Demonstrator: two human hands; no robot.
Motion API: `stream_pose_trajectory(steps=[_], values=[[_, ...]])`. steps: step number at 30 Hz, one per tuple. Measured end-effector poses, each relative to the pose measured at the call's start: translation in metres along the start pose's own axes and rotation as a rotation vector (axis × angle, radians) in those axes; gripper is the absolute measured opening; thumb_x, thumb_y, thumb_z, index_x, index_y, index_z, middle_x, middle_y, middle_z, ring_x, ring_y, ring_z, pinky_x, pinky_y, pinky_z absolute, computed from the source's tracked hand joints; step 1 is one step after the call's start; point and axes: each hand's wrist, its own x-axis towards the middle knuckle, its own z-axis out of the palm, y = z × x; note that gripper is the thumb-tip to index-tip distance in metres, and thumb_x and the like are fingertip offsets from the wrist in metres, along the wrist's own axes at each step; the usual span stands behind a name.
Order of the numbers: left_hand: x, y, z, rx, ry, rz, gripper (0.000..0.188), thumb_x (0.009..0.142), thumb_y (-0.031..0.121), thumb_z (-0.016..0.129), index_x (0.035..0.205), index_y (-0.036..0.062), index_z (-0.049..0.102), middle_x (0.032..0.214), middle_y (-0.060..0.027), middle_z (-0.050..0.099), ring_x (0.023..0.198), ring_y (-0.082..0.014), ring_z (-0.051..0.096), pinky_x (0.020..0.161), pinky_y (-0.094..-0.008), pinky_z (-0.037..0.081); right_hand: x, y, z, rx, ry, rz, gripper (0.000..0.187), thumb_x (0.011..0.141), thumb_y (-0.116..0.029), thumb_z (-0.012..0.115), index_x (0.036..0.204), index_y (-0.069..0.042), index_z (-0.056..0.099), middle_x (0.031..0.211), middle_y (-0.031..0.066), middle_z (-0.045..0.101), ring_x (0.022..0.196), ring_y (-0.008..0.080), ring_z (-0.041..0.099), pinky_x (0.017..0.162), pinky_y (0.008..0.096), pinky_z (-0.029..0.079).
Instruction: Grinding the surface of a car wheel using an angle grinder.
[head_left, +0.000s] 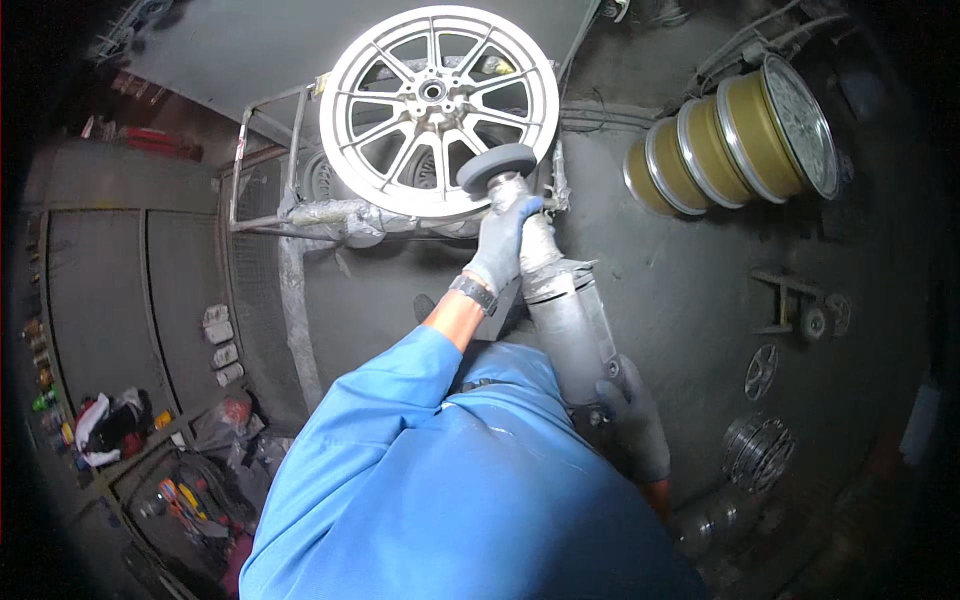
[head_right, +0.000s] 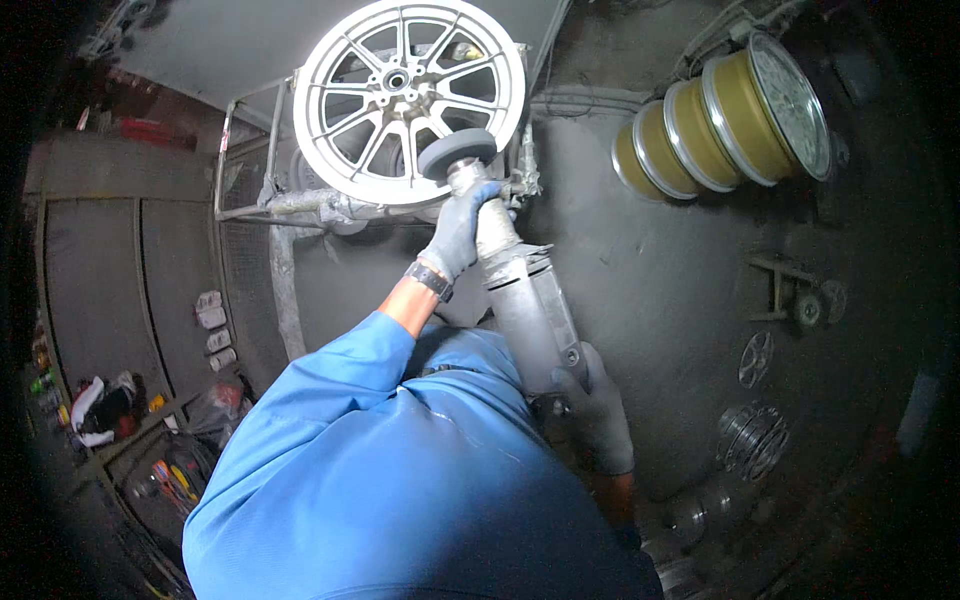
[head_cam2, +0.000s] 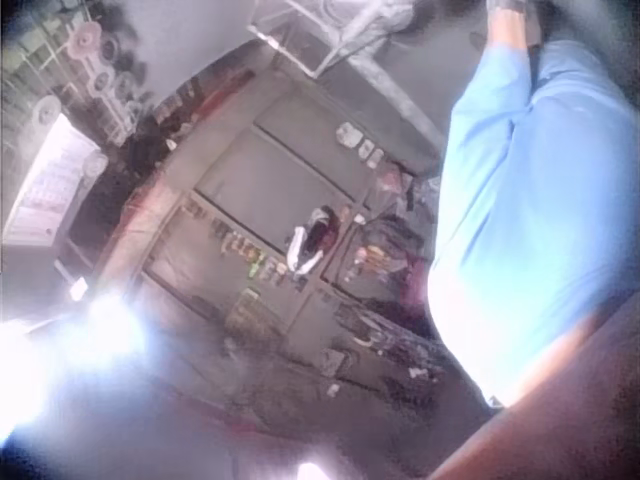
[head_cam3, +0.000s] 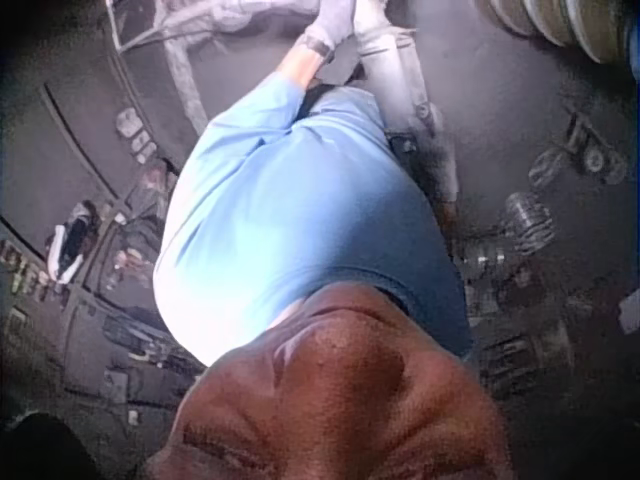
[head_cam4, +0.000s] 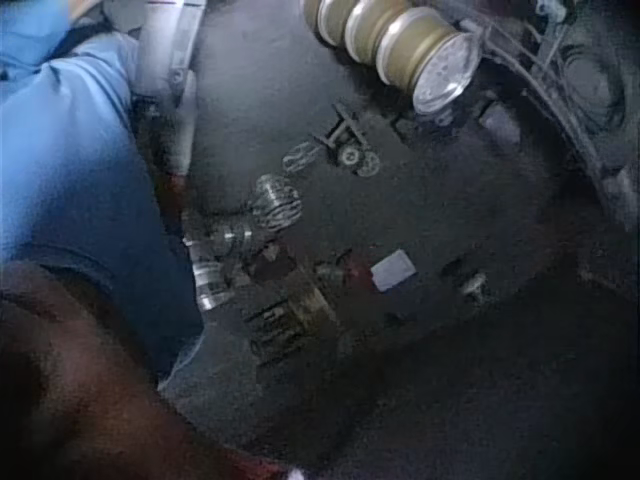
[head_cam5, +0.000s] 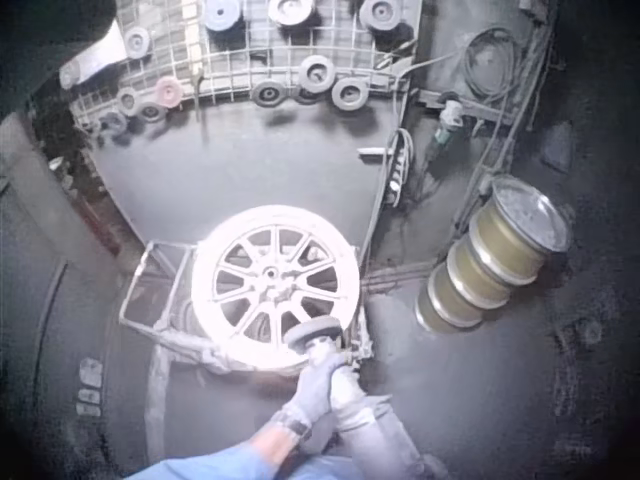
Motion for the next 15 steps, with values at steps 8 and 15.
stream_pose_trajectory(steps=[8,15], values=[[0.039,-0.019,0.047,-0.145,-0.012,0.099,0.017,0.093,0.015,0.073,0.101,0.0028,0.064,0.087,-0.0120,0.069,0.074,-0.0254,0.070,0.070,-0.0384,0.061,0.039,-0.018,-0.073,-0.179,-0.005,-0.059,0.036,0.101,-0.022,0.062,0.133,-0.003,0.057,0.107,0.0074,0.064,0.097,0.0166,0.060,0.088,0.0328,0.050],[-0.012,-0.015,0.011,-0.061,0.082,0.158,0.023,0.091,0.015,0.076,0.107,0.0014,0.066,0.087,-0.0114,0.069,0.073,-0.0256,0.072,0.068,-0.0381,0.062,0.015,0.004,-0.039,-0.182,-0.036,-0.043,0.038,0.101,-0.020,0.065,0.135,-0.005,0.057,0.116,0.0074,0.066,0.105,0.0147,0.059,0.095,0.0307,0.047]])
